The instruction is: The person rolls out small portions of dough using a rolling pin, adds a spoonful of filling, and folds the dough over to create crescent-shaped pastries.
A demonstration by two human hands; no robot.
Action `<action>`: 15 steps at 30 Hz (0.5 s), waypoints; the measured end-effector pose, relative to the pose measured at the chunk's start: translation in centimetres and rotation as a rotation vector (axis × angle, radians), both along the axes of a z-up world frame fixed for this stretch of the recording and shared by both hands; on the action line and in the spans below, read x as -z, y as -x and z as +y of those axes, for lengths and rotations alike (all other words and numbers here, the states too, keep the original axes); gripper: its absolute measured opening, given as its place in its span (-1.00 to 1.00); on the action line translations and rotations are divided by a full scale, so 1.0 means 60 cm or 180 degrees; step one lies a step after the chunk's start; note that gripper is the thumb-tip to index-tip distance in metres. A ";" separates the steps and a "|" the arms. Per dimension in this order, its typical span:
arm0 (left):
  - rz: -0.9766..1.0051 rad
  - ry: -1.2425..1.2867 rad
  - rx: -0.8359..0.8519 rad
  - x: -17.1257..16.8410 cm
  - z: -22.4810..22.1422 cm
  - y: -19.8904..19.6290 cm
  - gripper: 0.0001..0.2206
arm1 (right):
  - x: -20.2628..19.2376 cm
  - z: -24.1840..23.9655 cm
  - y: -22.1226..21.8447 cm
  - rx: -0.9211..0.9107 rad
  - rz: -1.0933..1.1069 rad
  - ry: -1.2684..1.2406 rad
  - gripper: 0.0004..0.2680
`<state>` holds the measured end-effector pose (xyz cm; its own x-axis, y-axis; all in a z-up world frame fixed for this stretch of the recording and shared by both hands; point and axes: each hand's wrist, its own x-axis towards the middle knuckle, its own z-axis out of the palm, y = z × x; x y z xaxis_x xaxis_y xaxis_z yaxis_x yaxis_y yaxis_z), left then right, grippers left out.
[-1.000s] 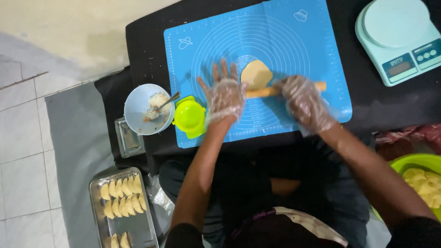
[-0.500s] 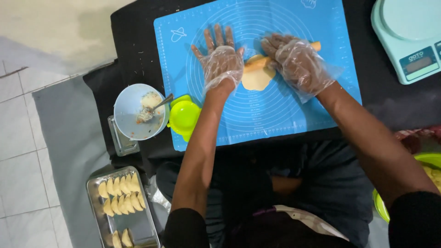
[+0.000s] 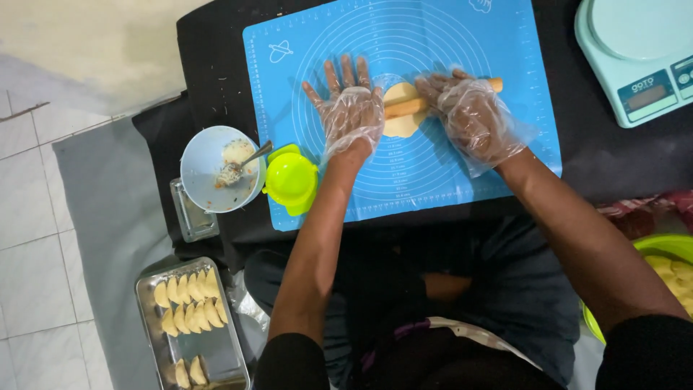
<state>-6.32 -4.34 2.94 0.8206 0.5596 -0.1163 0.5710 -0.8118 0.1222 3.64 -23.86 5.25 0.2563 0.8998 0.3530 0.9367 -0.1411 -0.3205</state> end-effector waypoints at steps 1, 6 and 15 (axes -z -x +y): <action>-0.0008 -0.0030 0.0006 0.002 -0.001 0.002 -0.44 | -0.001 -0.001 0.002 0.0001 0.0037 -0.0033 -0.69; -0.0046 -0.0065 -0.0024 0.005 -0.007 0.008 -0.45 | 0.004 -0.013 0.004 -0.0020 0.0061 -0.0085 -0.73; -0.0140 -0.0061 0.0010 0.008 -0.019 0.023 -0.46 | 0.017 -0.035 0.013 0.0101 -0.0331 0.0029 -0.69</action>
<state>-7.69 -5.51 2.46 0.8264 0.5588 -0.0693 0.5628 -0.8161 0.1315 2.88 -25.95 4.26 0.2472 0.8951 0.3710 0.9598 -0.1737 -0.2203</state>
